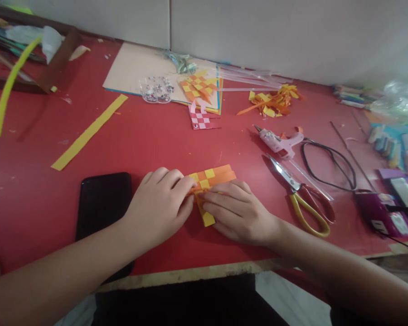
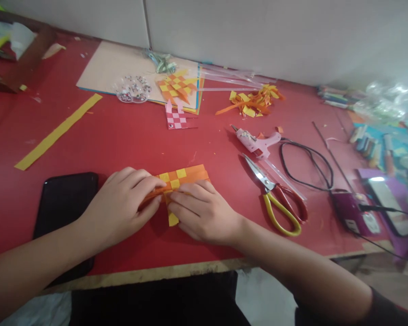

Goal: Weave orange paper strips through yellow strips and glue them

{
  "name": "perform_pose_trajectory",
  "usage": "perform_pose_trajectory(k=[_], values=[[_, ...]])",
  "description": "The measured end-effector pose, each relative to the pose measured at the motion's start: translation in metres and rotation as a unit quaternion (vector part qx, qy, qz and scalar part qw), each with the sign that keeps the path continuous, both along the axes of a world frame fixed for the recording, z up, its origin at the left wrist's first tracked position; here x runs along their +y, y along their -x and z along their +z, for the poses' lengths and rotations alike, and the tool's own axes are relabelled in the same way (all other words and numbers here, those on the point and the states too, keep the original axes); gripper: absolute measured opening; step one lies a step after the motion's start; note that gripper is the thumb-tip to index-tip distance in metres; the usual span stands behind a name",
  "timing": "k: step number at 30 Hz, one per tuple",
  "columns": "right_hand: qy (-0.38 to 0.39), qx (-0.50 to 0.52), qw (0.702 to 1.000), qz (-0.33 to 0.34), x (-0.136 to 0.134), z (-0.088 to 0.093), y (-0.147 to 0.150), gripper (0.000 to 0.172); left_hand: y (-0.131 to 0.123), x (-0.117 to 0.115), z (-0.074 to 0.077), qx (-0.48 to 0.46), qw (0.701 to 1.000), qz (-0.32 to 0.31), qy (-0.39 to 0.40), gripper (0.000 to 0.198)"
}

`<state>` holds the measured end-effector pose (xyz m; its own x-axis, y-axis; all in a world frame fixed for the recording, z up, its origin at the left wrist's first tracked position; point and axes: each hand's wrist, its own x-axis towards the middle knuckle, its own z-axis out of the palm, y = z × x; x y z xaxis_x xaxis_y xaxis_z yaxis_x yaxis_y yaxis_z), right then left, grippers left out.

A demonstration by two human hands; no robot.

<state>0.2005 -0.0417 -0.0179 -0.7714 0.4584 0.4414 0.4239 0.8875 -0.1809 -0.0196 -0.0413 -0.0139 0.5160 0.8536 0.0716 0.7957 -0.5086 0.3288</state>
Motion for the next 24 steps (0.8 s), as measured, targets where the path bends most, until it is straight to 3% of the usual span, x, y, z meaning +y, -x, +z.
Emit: perform_pose_trajectory(k=[10,24], values=[[-0.014,-0.029,0.999,0.003,-0.001,0.003,0.000,0.017,-0.002,0.001,0.000,0.007,1.000,0.003,-0.008,0.019],[0.073,-0.047,0.995,-0.053,-0.021,0.007,0.007,0.036,-0.003,0.000,0.000,0.013,1.000,0.009,-0.003,0.020]])
